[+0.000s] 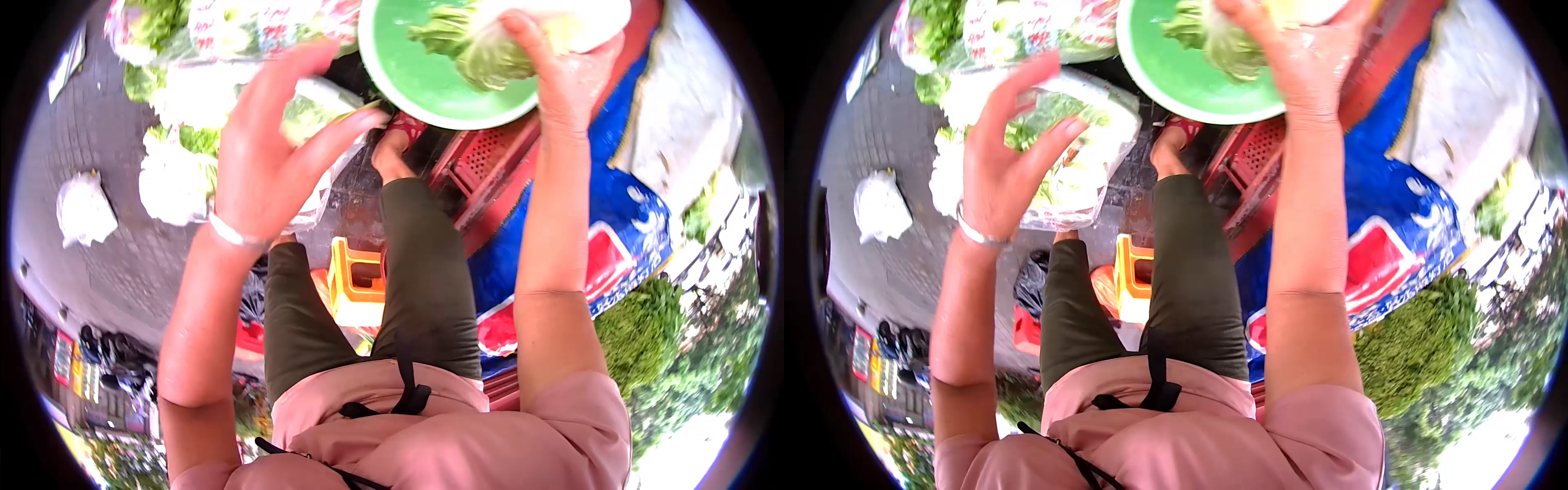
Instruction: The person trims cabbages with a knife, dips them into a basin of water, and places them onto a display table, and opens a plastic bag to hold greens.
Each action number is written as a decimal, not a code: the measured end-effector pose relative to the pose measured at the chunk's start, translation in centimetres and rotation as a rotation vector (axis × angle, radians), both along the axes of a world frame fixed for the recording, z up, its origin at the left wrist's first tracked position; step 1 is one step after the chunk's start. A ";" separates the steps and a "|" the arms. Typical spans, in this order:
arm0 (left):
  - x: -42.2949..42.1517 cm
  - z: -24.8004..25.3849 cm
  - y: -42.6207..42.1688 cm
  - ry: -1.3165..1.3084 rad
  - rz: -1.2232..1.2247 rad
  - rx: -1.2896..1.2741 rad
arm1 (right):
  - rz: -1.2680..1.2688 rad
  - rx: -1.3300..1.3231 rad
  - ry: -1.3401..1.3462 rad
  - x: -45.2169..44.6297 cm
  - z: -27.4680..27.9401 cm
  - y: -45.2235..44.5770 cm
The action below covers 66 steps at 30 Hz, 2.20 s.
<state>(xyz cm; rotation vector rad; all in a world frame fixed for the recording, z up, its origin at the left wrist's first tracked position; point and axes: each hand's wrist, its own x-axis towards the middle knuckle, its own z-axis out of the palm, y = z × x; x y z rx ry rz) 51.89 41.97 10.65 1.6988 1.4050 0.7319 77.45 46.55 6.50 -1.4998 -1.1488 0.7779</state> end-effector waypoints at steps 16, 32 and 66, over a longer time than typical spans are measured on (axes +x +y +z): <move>20.7 13.2 5.9 -0.506 -0.163 0.109 | 0.036 0.145 -0.168 3.9 9.9 -5.9; 56.1 11.1 4.4 0.547 -0.846 0.601 | -0.817 -0.041 0.412 46.1 22.8 -28.6; 66.6 9.8 5.1 1.045 -1.077 0.198 | -0.566 -1.003 -0.943 86.9 17.2 -14.4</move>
